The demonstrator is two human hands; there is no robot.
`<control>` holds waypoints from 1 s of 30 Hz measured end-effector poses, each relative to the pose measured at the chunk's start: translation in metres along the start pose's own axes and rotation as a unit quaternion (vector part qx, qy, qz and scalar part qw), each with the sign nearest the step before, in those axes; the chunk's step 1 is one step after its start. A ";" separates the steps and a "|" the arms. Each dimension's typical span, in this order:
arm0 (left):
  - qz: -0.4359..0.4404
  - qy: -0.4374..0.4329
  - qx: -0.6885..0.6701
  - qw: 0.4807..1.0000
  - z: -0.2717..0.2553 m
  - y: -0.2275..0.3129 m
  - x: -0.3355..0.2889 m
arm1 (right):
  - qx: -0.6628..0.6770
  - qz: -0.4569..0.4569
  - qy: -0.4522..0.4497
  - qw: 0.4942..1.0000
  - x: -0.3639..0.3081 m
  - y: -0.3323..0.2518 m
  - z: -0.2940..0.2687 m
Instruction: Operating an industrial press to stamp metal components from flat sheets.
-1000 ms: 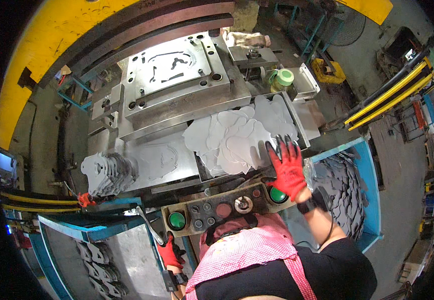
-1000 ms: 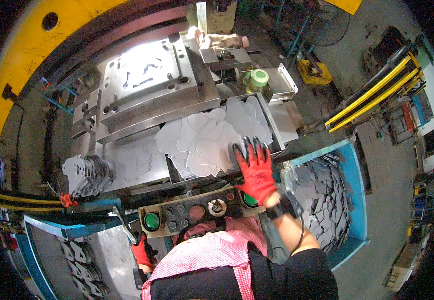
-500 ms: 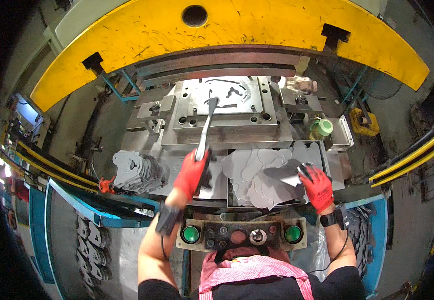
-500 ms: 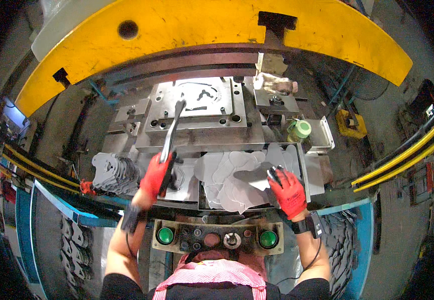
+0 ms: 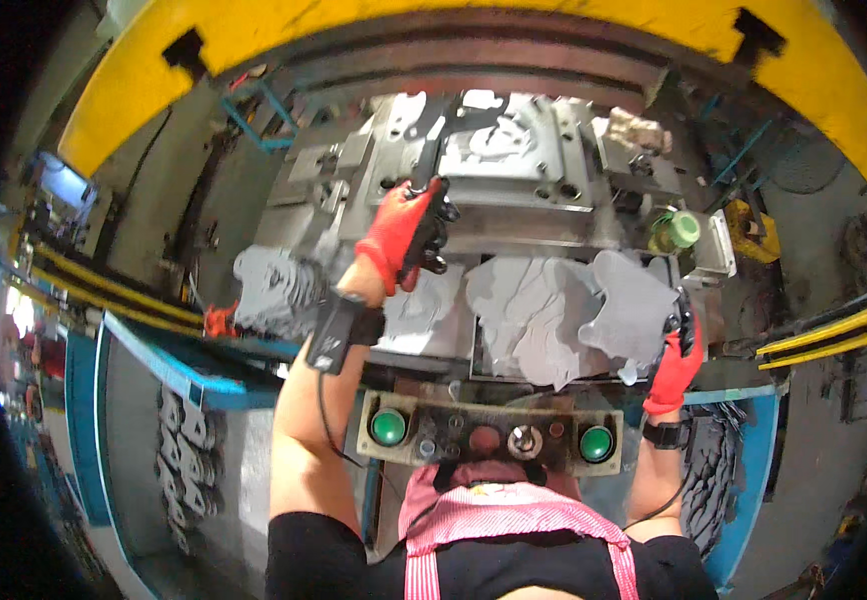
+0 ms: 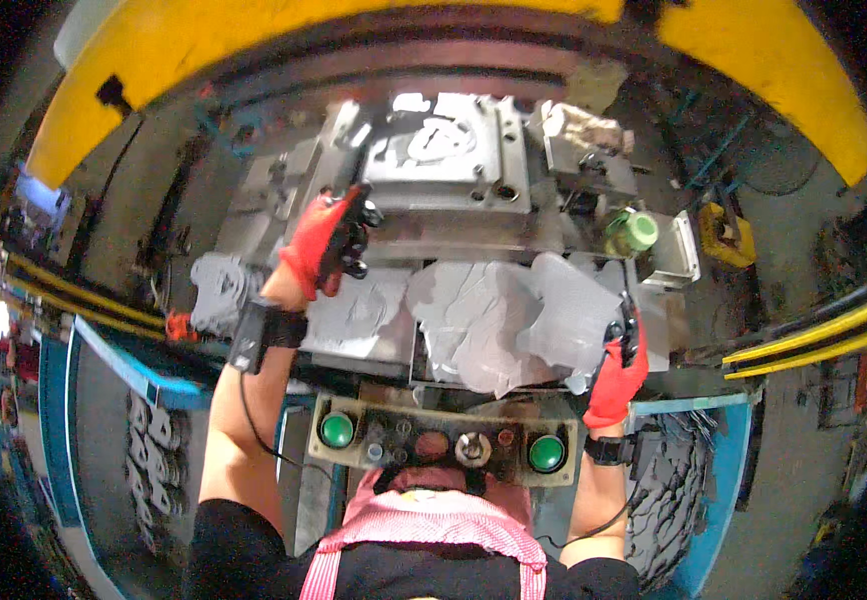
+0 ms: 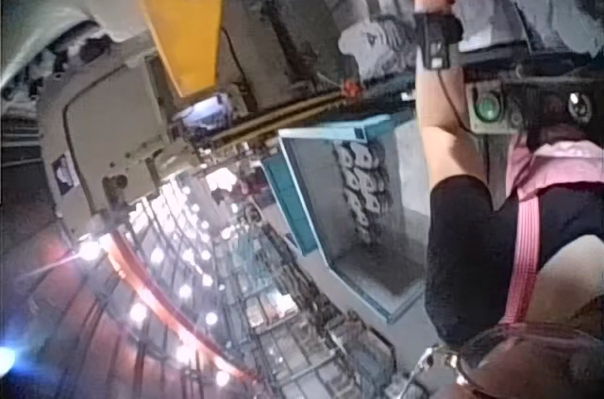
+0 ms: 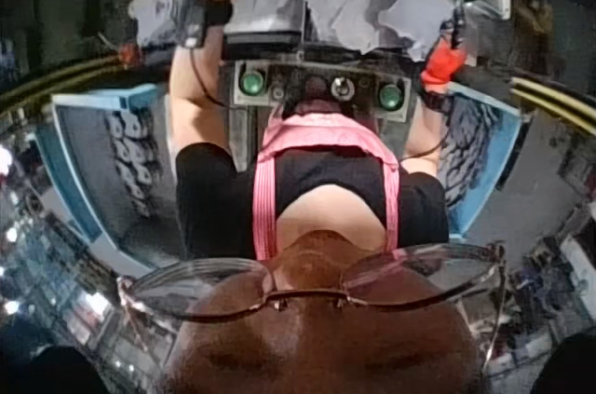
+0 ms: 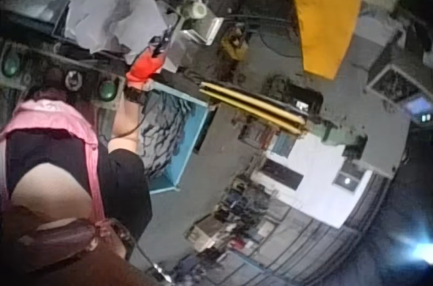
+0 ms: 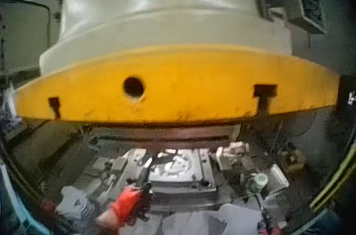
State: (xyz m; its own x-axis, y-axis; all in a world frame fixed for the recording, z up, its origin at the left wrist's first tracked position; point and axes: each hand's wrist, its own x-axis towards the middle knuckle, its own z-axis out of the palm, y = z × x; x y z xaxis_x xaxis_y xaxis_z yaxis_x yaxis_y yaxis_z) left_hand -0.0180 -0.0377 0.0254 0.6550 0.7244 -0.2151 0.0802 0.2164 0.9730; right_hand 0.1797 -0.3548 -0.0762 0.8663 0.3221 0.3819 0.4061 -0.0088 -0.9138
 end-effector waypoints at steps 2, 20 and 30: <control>0.036 0.017 0.060 0.997 -0.025 0.001 -0.049 | -0.041 0.039 0.003 0.998 0.001 0.000 0.000; -0.140 0.131 0.025 0.981 -0.135 -0.284 -0.136 | 0.044 0.012 -0.074 0.996 -0.014 -0.041 0.034; -0.164 -0.006 -0.288 0.943 -0.089 -0.213 -0.166 | 0.095 -0.098 -0.145 0.980 0.130 -0.051 0.178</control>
State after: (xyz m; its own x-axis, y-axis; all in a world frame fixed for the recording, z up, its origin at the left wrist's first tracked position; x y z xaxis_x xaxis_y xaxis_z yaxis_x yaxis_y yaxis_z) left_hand -0.2110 -0.1459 -0.1535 0.6749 0.5501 -0.4918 -0.1397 0.7497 0.6468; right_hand 0.2196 -0.1440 -0.0046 0.6466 0.5559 0.5224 0.4707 0.2482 -0.8467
